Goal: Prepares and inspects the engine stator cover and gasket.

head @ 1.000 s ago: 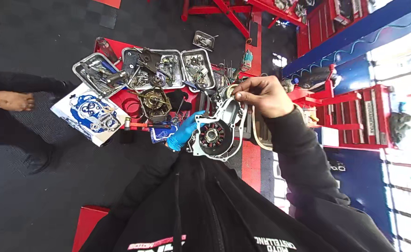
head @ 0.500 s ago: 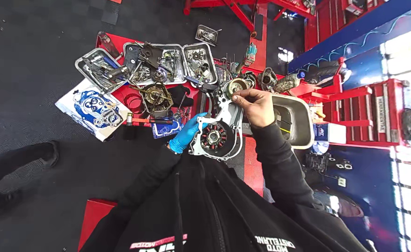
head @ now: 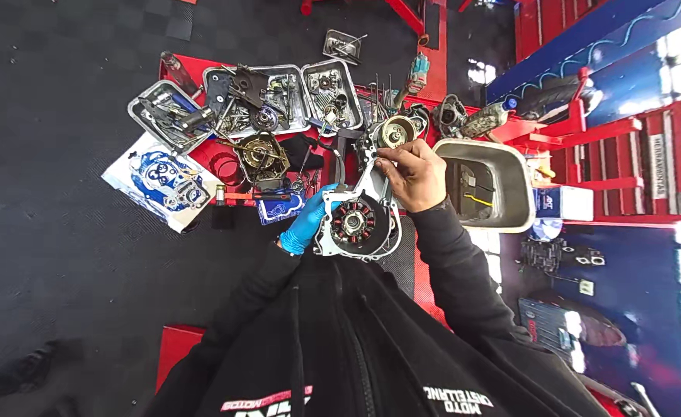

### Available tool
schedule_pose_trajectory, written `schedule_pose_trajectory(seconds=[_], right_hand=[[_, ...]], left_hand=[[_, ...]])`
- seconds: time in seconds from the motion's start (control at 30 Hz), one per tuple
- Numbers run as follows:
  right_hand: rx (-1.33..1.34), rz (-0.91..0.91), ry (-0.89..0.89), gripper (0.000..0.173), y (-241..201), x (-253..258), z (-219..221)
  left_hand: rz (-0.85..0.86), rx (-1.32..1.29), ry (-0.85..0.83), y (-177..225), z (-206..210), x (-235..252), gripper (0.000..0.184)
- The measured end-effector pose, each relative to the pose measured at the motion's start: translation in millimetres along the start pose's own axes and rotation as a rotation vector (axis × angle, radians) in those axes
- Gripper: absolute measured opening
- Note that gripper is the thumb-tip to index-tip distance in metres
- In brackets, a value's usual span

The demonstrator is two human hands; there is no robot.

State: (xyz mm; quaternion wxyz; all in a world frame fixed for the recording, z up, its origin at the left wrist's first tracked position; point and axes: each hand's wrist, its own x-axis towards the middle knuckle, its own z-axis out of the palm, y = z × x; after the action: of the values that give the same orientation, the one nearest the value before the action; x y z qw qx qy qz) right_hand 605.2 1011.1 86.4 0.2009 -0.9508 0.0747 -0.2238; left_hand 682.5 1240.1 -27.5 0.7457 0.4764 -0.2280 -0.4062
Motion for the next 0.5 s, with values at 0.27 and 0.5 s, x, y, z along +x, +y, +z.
schedule_pose_trajectory(seconds=[0.27,0.5], right_hand=[[-0.019,-0.004,-0.133,0.026,1,9,1],[0.194,0.203,-0.152,0.025,5,17,14]], left_hand=[[-0.062,0.005,0.025,-1,-5,-7,0.05],[-0.135,-0.083,0.106,0,-7,-10,0.043]])
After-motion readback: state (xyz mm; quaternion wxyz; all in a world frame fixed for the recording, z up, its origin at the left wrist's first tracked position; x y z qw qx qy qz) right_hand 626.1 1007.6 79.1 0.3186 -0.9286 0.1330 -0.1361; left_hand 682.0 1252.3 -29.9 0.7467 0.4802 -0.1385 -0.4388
